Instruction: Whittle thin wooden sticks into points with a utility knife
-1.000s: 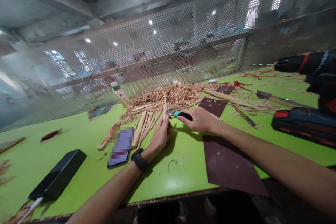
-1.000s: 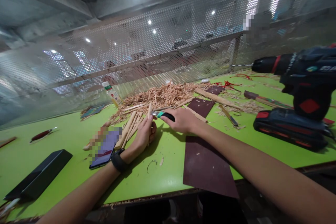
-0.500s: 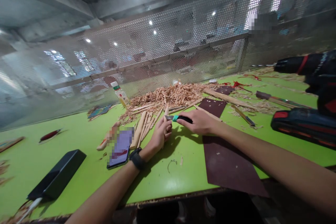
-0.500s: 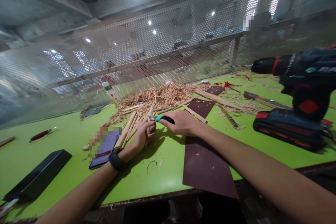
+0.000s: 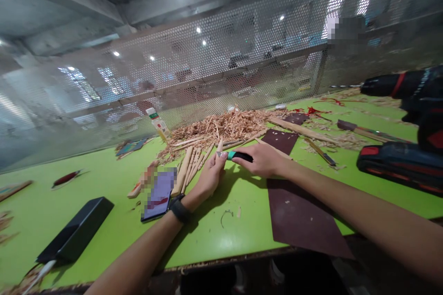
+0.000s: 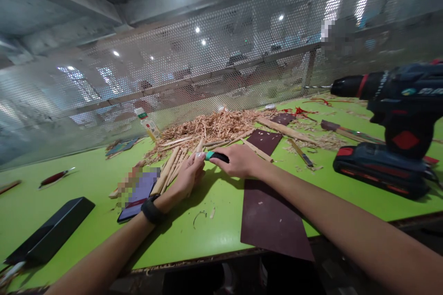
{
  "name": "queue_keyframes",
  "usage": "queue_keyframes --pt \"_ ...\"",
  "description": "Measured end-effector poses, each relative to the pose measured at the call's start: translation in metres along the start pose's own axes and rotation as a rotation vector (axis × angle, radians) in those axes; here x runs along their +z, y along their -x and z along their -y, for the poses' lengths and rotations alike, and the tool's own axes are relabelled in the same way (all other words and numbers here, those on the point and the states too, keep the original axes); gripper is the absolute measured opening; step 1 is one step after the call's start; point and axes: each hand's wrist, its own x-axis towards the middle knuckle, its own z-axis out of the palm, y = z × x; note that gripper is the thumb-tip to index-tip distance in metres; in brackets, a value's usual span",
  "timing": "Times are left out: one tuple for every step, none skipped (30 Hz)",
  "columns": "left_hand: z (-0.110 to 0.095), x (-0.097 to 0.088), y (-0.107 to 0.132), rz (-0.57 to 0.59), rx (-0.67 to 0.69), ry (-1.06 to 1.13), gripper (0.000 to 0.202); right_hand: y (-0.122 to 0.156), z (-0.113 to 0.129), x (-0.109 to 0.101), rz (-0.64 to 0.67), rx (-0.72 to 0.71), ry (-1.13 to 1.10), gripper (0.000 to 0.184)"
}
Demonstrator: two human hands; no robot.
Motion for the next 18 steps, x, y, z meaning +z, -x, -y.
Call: queue_keyframes --pt "0.0 0.0 -0.001 -0.018 -0.007 -0.013 0.051 0.0 0.0 0.0 -0.007 0.001 0.015 0.041" --pt "0.0 0.0 -0.001 -0.035 -0.016 -0.023 0.051 0.0 -0.001 0.0 -0.015 0.0 0.033 0.04" --pt "0.0 0.001 -0.001 -0.049 -0.025 -0.027 0.052 0.0 -0.001 0.0 -0.024 -0.002 0.053 0.04" --pt "0.0 0.002 -0.001 -0.061 -0.032 -0.029 0.052 0.0 -0.001 0.0 -0.034 -0.002 0.072 0.039" --pt "-0.001 0.003 -0.001 -0.071 -0.037 -0.03 0.052 0.001 -0.001 0.001 -0.047 0.0 0.088 0.04" --pt "-0.001 0.004 0.0 -0.08 -0.039 -0.032 0.051 0.001 0.0 0.001 -0.061 0.003 0.102 0.04" --pt "-0.002 0.005 0.0 -0.086 -0.041 -0.035 0.051 0.001 0.001 0.002 -0.075 0.008 0.113 0.042" --pt "-0.004 0.006 0.001 -0.093 -0.04 -0.041 0.051 0.0 0.002 0.003 -0.088 0.012 0.118 0.043" --pt "-0.005 0.007 0.002 -0.103 -0.04 -0.048 0.051 0.0 0.003 0.004 -0.099 0.016 0.121 0.044" --pt "-0.005 0.007 0.002 -0.112 -0.041 -0.055 0.051 0.0 0.004 0.005 -0.102 0.018 0.121 0.045" --pt "-0.006 0.008 0.002 -0.119 -0.044 -0.063 0.052 -0.001 0.004 0.006 -0.101 0.023 0.119 0.046" --pt "-0.005 0.007 0.002 -0.123 -0.046 -0.067 0.052 -0.001 0.004 0.007 -0.1 0.037 0.116 0.047" --pt "-0.004 0.007 0.001 -0.125 -0.049 -0.064 0.052 -0.002 0.003 0.008 -0.104 0.062 0.114 0.048" --pt "-0.003 0.006 0.0 -0.126 -0.05 -0.051 0.052 -0.002 0.002 0.008 -0.112 0.096 0.112 0.049" --pt "-0.002 0.006 -0.001 -0.123 -0.052 -0.03 0.052 -0.002 0.0 0.007 -0.122 0.134 0.106 0.051" --pt "-0.001 0.005 -0.002 -0.115 -0.053 -0.006 0.051 -0.003 -0.003 0.006 -0.131 0.169 0.097 0.052" --pt "0.001 0.004 -0.002 -0.106 -0.053 0.018 0.051 -0.003 -0.006 0.005 -0.136 0.194 0.084 0.053" --pt "0.001 0.004 -0.003 -0.098 -0.049 0.036 0.051 -0.002 -0.008 0.004 -0.131 0.201 0.069 0.053"
